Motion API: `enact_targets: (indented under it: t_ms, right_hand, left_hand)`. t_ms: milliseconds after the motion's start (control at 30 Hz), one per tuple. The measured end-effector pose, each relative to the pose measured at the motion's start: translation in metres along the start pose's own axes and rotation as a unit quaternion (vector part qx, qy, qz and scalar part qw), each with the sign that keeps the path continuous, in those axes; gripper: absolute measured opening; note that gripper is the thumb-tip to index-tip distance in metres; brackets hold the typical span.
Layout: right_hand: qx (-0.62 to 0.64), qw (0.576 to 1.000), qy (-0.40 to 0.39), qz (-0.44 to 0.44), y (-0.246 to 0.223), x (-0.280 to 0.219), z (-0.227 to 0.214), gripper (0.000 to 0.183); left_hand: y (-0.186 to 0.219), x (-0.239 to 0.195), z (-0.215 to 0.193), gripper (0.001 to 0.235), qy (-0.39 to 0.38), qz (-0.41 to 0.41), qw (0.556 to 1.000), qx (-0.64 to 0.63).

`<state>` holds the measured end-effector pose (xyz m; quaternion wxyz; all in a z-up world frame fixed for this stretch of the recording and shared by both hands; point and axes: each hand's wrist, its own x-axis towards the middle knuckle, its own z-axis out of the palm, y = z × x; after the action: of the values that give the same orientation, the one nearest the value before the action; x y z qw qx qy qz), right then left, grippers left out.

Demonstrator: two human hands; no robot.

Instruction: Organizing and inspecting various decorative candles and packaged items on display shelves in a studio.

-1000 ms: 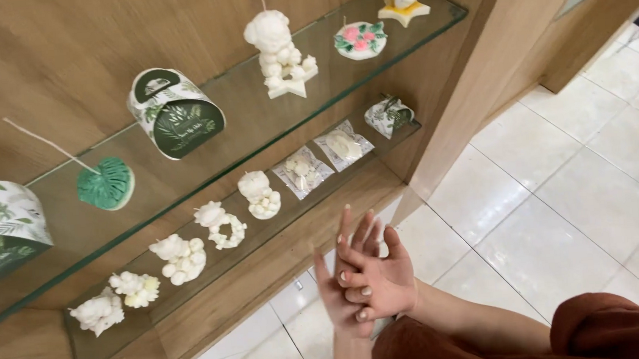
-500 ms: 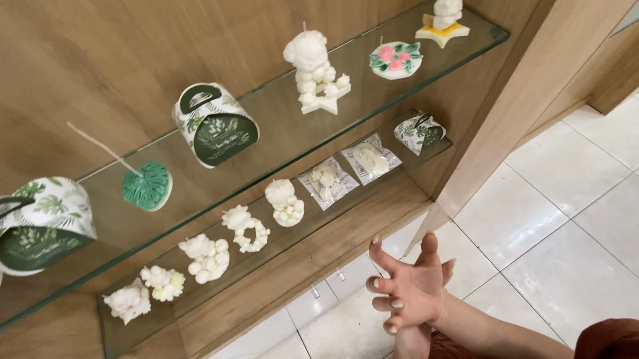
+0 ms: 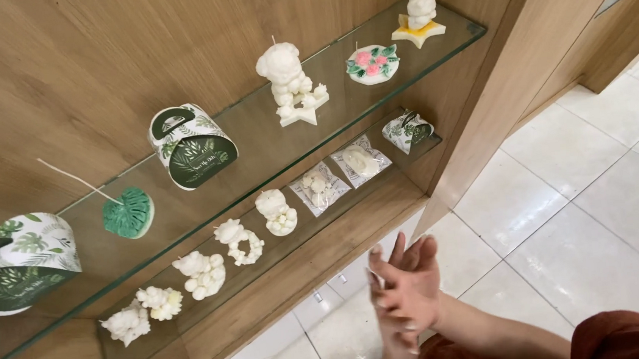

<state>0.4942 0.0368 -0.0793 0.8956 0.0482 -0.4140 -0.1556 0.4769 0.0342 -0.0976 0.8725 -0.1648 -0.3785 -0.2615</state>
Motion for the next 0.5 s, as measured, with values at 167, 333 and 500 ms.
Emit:
enact_targets:
  t_ms: [167, 333, 500]
  right_hand:
    - [0.011, 0.995, -0.064, 0.073, -0.006, -0.02, -0.005, 0.097]
    - [0.017, 0.996, -0.062, 0.066, -0.005, 0.002, 0.002, 0.092]
    - [-0.007, 0.992, -0.1, 0.077, -0.008, 0.025, 0.02, 0.087]
  left_hand:
    - [0.002, 0.008, -0.005, 0.054, -0.101, 0.077, 0.991, 0.037]
    - [0.025, -0.062, -0.044, 0.055, -0.04, -0.068, 0.995, 0.067]
    - [0.049, -0.149, -0.073, 0.057, 0.036, -0.249, 0.963, 0.094]
